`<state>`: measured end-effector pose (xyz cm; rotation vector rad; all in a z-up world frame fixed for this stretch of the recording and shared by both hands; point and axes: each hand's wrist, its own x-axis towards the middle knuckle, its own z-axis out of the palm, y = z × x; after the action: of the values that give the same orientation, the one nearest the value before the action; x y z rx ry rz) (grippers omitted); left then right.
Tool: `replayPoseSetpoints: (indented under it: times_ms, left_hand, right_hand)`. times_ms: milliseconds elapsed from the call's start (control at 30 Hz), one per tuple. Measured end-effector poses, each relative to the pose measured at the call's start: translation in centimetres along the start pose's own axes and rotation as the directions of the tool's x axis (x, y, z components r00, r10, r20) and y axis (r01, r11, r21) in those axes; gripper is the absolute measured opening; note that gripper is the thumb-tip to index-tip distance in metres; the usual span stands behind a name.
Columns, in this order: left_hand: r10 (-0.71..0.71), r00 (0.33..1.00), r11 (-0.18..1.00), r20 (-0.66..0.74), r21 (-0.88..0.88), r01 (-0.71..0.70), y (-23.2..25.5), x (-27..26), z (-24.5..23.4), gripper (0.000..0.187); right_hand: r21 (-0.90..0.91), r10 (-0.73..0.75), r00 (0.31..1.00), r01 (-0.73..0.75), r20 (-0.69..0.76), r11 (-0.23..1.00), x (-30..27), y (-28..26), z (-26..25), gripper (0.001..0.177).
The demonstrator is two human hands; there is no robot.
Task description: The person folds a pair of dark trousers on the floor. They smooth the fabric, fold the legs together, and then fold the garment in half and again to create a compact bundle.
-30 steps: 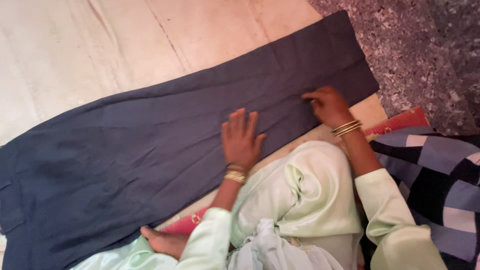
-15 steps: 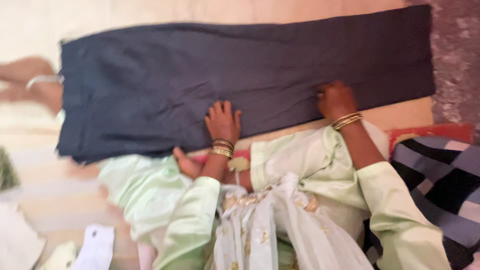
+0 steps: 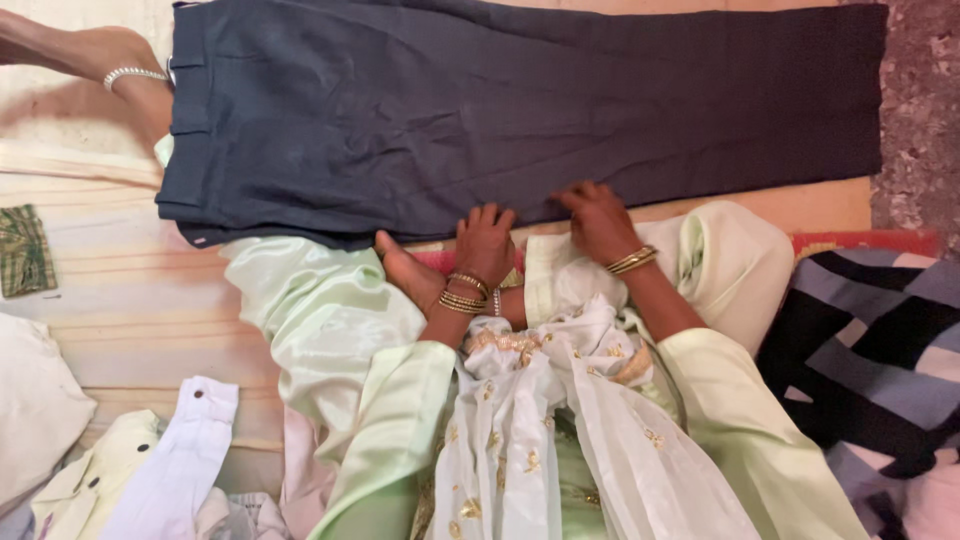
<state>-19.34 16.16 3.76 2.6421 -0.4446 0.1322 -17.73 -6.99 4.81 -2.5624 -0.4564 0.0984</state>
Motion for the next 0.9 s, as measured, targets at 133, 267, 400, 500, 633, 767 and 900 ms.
replayPoseSetpoints:
  times_ms: [133, 267, 400, 500, 633, 767, 900]
  left_hand:
    - [-0.078, 0.982, 0.997, 0.172, 0.005, 0.078, -0.2, -0.3, -0.4, 0.021]
    - [-0.015, 1.000, 0.999, -0.027, 0.030, 0.016, -0.3, -0.8, 0.2, 0.038]
    - [-0.063, 0.982, 0.997, 0.176, 0.052, 0.054, -0.3, -0.8, 0.4, 0.030]
    - [-0.018, 0.990, 0.983, -0.142, 0.180, 0.044, -0.6, -1.6, -1.6, 0.038]
    - [-0.237, 0.968, 0.952, 0.083, 0.217, 0.214, -2.5, -2.5, -2.7, 0.036]
    - [-0.326, 0.928, 0.936, 0.180, 0.201, 0.290, -2.7, -3.0, -2.1, 0.030]
    - [-0.268, 0.959, 0.927, -0.090, 0.247, 0.282, -3.3, -3.2, -2.8, 0.028]
  right_hand:
    - [0.058, 0.027, 0.974, -0.041, 0.226, 0.998, -1.1, -1.8, 0.5, 0.036]
    - [0.017, -0.108, 0.985, 0.111, -0.134, 0.994, -0.8, -2.8, 0.5, 0.041]
    - [-0.047, -0.096, 0.993, 0.099, 0.070, 0.994, 0.1, -4.3, 1.6, 0.036]
    - [0.068, -0.158, 0.987, 0.159, -0.026, 0.985, -0.4, -6.0, 1.7, 0.039]
    - [-0.006, -0.308, 0.929, 0.314, -0.206, 0.949, 0.9, -7.7, 1.9, 0.041]
    - [-0.035, -0.192, 0.980, 0.194, 0.048, 0.980, 1.2, -8.6, 3.7, 0.030]
    - [0.105, -0.219, 0.971, 0.228, -0.092, 0.968, 1.8, -8.9, 4.7, 0.030]
